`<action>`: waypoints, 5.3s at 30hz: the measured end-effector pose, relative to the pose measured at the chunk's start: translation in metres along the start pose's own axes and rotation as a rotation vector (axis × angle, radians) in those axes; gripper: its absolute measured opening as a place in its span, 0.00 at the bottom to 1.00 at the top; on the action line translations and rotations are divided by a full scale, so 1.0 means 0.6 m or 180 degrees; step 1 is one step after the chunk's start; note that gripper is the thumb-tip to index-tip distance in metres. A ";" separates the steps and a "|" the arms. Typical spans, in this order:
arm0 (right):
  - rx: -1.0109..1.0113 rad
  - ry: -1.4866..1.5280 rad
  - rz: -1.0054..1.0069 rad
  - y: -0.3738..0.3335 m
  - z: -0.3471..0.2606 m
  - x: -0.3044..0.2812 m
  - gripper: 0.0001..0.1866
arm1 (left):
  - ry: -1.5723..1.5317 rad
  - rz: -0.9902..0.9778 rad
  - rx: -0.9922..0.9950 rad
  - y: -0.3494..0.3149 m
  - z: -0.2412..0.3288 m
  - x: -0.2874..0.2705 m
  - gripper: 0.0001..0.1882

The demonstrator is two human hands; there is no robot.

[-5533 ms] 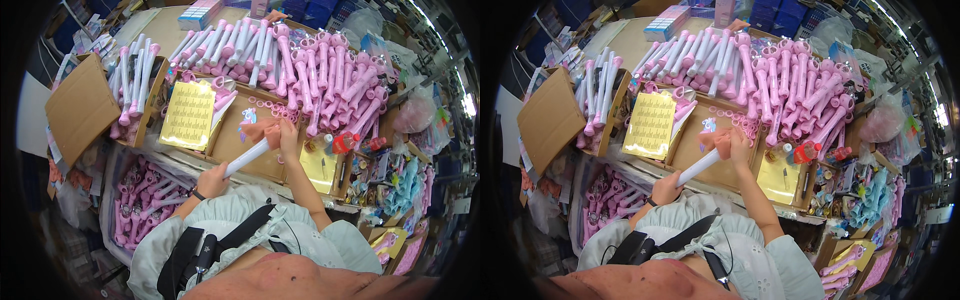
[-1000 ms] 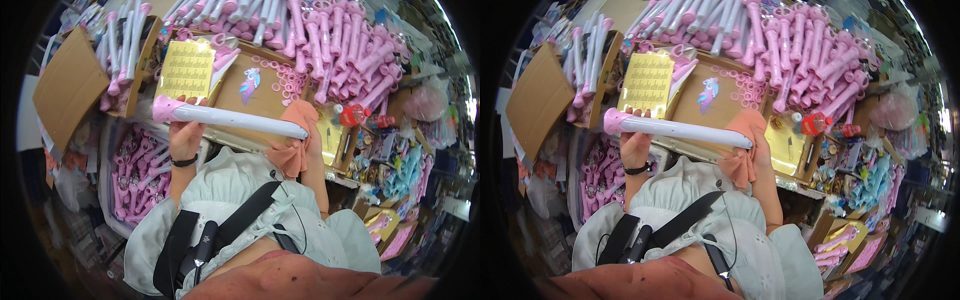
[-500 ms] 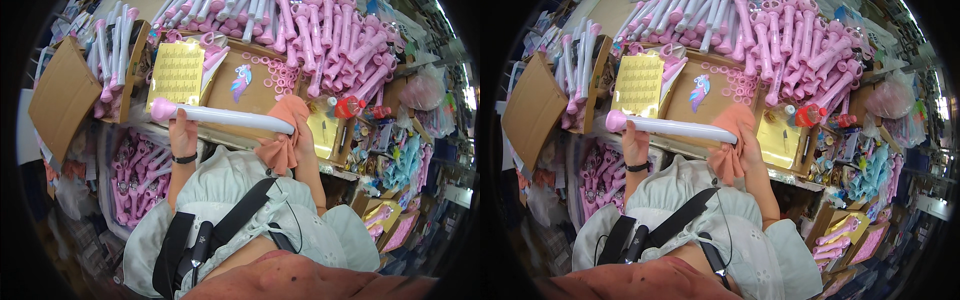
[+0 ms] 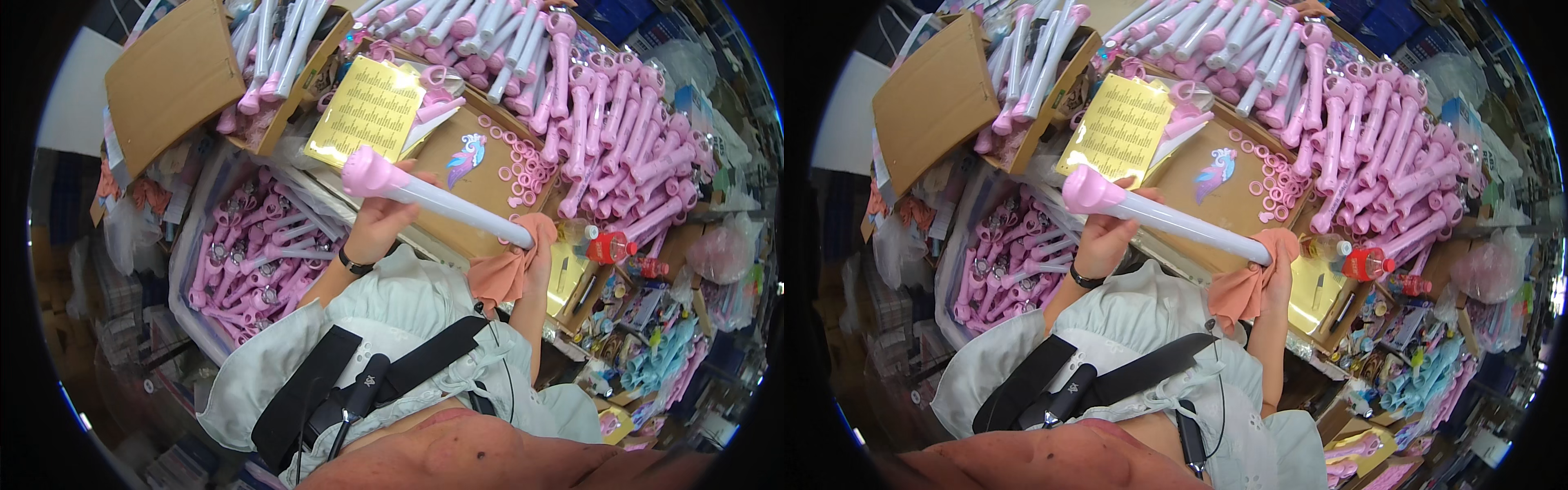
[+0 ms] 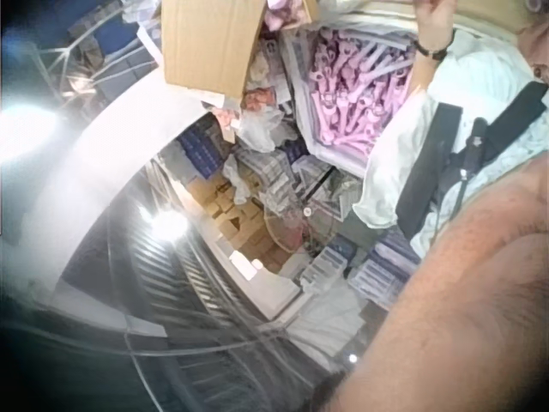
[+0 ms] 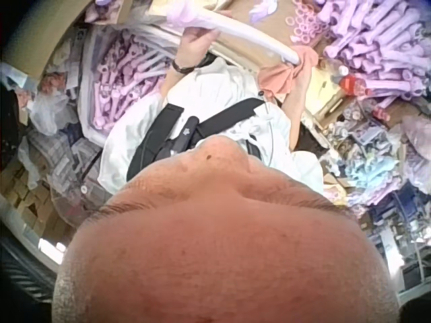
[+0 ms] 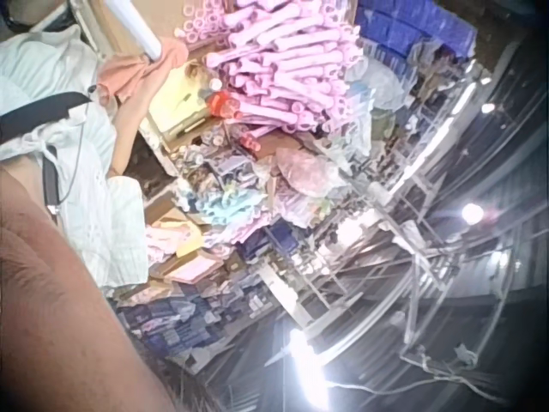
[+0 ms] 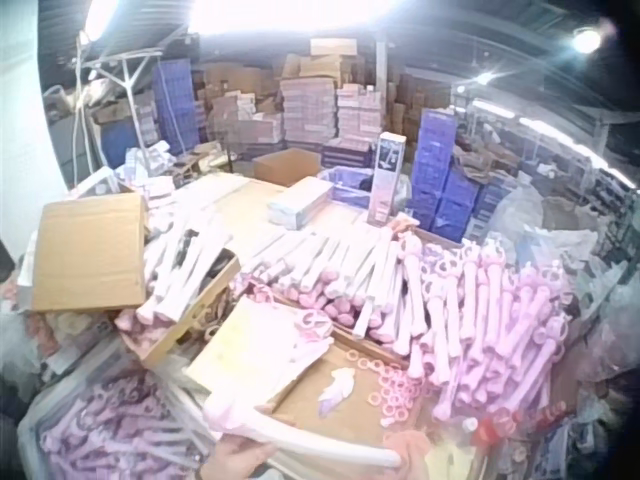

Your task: The person repeatedly picks up pink bubble-blower handles and white plastic tubes, inserts the tubes into the handles, and places the assembled units into a cardboard box. The person also wipes the bubble-blower heads with a cloth between assemblies.

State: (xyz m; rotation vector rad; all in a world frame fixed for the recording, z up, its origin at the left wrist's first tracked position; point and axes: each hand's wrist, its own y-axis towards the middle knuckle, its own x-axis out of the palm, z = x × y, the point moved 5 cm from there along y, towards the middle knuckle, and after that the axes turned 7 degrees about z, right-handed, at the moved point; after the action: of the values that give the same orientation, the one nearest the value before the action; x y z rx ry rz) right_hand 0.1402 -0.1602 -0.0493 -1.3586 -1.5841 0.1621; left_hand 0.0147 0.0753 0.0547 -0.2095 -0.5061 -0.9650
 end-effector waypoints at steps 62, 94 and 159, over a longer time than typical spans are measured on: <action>-0.1856 -0.5415 -0.0100 0.107 0.040 0.049 0.16 | 0.5502 0.0544 0.0350 0.807 -0.206 -0.101 0.29; -0.2974 -0.3821 0.1242 0.501 -0.302 0.218 0.26 | 0.3134 0.0486 -0.0530 0.025 -0.277 -0.307 0.06; -0.3160 -0.4493 0.2103 0.271 -0.238 0.025 0.30 | 0.4065 -0.1166 -0.0349 0.010 -0.263 -0.203 0.10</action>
State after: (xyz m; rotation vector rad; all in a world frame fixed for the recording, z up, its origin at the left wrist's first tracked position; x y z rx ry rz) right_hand 0.3555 -0.1572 -0.0764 -2.9006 -2.3575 1.0156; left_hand 0.0130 0.1063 -0.1423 0.4205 0.7074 -1.2687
